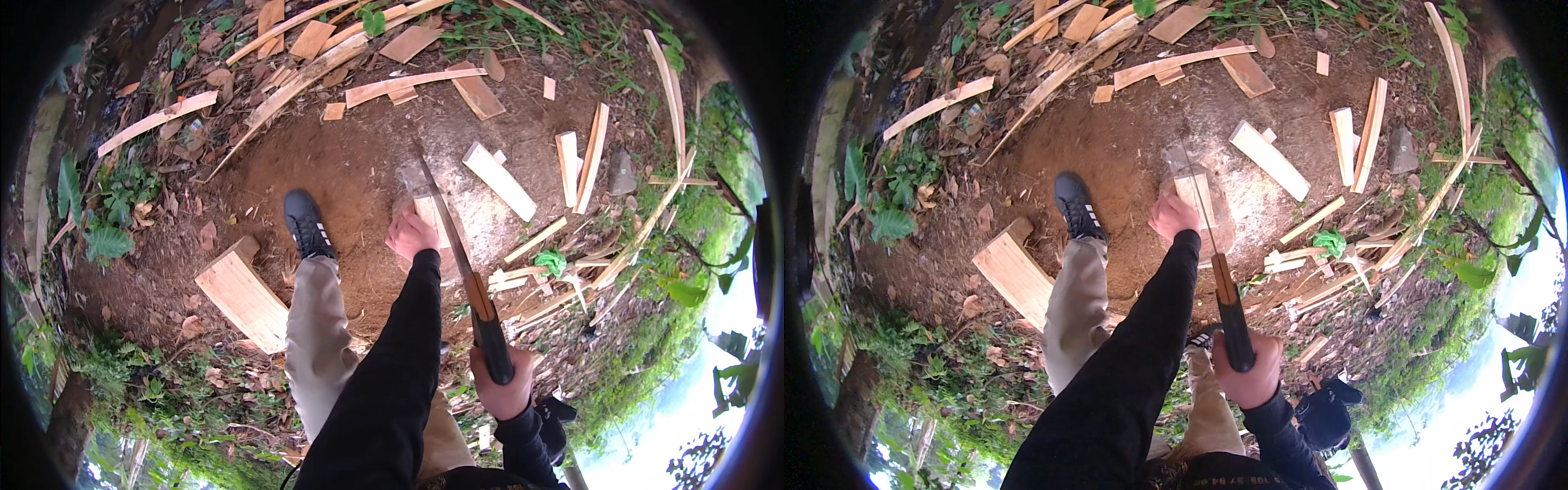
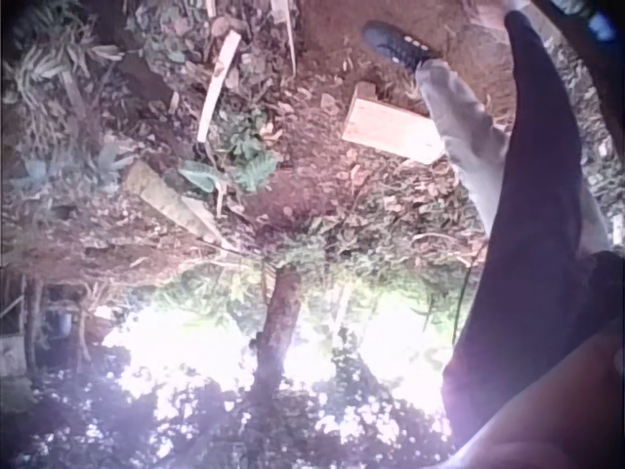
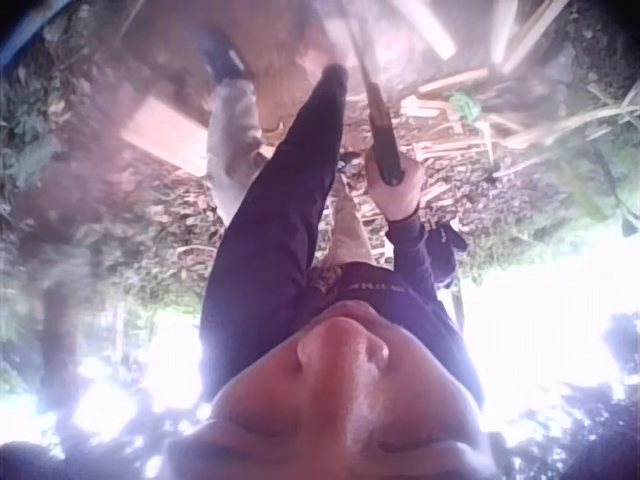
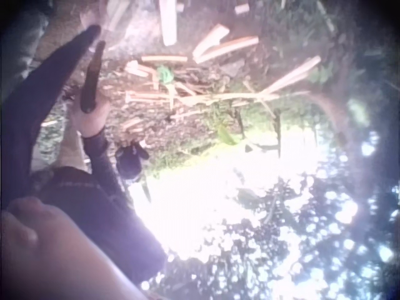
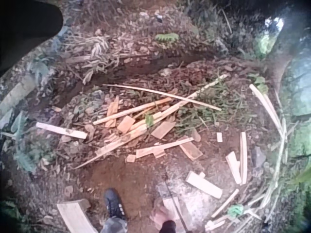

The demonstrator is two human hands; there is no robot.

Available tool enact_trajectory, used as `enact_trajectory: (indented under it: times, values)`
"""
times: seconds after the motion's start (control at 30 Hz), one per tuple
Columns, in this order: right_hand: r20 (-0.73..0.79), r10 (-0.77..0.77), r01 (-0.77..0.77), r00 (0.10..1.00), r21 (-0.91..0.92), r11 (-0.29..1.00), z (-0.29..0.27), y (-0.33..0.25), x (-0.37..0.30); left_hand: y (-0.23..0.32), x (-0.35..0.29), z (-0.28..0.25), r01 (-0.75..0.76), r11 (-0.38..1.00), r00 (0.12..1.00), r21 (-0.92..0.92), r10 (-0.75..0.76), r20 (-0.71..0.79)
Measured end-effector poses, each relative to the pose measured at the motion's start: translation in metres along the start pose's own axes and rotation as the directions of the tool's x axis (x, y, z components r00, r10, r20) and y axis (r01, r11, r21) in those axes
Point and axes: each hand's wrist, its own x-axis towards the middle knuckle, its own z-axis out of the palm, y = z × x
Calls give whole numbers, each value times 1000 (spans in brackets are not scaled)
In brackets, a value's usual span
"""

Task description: The person uses a machete to repeatedly strike and split a small piece of wood placed on a flat rock. The person holds the wood steady with one hand while swinging the machete with the other to produce thin wood shavings and smaller pieces.

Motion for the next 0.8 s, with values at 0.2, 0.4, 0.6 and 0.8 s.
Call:
enact_trajectory:
  times: [0.2,0.4,0.6,0.8]
  values:
    - [52,-50,49,997,10,999,-1,-17,7,-11,8,-1,51,998,996,33,-53,68]
    - [15,-33,32,999,34,999,-17,-5,13,19,15,-20,-268,945,961,-187,276,21]
    - [-32,-130,130,991,13,991,-10,8,-2,-1,13,-19,-319,903,941,-289,338,19]
    - [12,-205,205,979,-83,975,-1,73,-24,3,3,-23,-297,907,954,-300,295,-52]
